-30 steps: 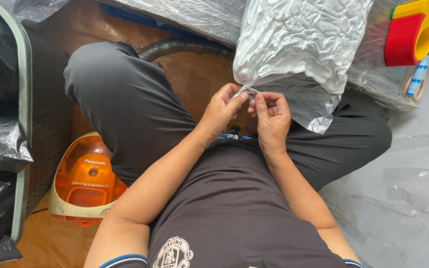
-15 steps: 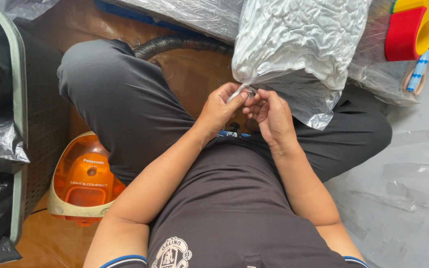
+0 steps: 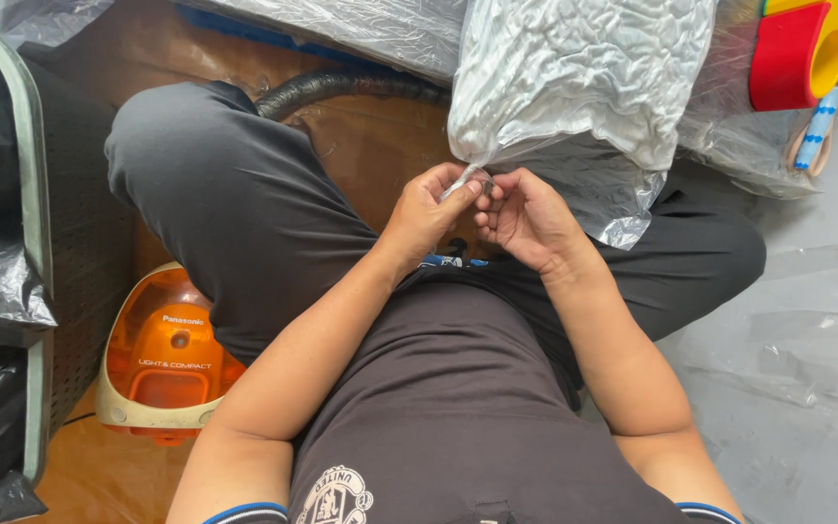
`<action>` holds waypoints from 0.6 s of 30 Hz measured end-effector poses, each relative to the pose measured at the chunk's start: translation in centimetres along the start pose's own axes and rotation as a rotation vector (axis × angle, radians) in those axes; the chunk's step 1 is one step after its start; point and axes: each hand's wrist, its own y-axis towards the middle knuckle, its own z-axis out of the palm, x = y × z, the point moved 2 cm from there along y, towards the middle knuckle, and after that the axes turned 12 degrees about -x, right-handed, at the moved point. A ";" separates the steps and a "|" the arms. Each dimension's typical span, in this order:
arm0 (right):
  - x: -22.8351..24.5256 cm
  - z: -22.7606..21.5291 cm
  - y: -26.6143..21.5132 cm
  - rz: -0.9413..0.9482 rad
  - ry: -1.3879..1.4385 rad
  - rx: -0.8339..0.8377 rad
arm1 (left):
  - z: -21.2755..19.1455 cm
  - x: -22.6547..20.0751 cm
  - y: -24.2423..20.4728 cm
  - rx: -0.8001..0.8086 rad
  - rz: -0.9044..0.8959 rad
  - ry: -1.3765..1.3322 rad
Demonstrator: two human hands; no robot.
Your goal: Compressing a pillow inside a plastic bag using a vacuum cleaner and sealing the package with tape.
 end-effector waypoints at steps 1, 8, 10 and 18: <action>0.1 -0.2 0.2 -0.001 0.001 0.000 | -0.3 0.3 0.3 0.001 0.000 0.001; 1.2 -0.1 -0.5 -0.021 -0.146 -0.002 | -0.6 0.4 0.3 0.002 -0.039 0.005; 1.4 0.1 -0.9 -0.021 -0.167 0.000 | -0.6 0.8 0.4 0.006 -0.041 0.006; 2.3 1.3 -1.9 -0.183 -0.401 -0.090 | -0.5 0.9 0.5 0.005 -0.034 0.037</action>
